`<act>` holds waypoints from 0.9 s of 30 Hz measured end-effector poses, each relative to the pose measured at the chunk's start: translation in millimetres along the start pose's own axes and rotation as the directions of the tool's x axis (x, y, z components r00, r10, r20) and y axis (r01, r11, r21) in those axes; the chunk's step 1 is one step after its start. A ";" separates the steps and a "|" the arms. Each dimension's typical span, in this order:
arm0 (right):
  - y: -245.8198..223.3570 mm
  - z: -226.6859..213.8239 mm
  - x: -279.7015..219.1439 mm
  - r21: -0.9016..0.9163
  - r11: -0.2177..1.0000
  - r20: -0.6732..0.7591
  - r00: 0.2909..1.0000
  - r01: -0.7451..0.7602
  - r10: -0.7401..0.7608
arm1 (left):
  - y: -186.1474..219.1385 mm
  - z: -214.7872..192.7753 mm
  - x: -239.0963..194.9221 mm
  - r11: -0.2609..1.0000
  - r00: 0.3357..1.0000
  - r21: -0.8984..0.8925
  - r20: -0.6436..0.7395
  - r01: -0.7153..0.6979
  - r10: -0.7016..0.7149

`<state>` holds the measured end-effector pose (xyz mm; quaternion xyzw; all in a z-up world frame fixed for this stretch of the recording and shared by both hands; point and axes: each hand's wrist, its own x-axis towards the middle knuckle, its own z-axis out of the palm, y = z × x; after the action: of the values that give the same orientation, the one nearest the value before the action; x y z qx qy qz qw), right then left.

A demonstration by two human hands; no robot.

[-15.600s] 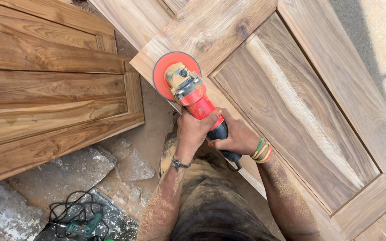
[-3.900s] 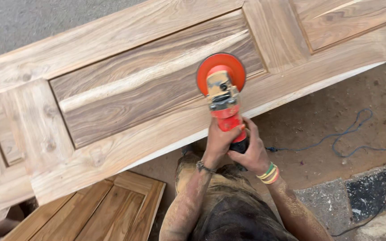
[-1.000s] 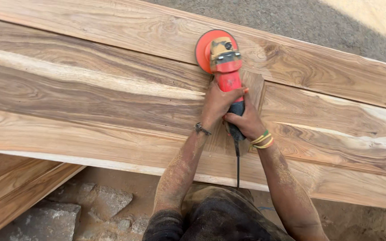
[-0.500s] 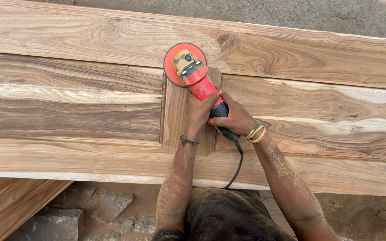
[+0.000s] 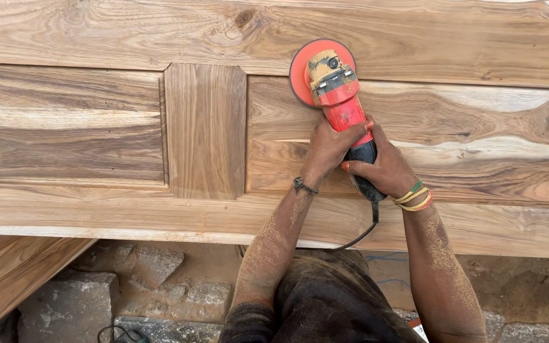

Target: The person uses a red angle grinder with a sanding disc to smooth the surface of a wooden door panel. They move the tool across the flat surfaces and along the raised edges of the panel's design.

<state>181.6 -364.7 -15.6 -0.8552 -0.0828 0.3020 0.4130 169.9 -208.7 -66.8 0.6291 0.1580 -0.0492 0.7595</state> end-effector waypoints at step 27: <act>219.2 -188.0 -112.4 0.427 0.904 -0.325 0.931 -0.014 0.168 | -77.0 325.1 43.9 0.968 0.933 0.216 0.358 -0.128 0.043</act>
<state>177.5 -673.5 -41.4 -0.7901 0.1002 0.1727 0.5795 248.2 -534.7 -100.9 0.7022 -0.0144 -0.1454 0.6968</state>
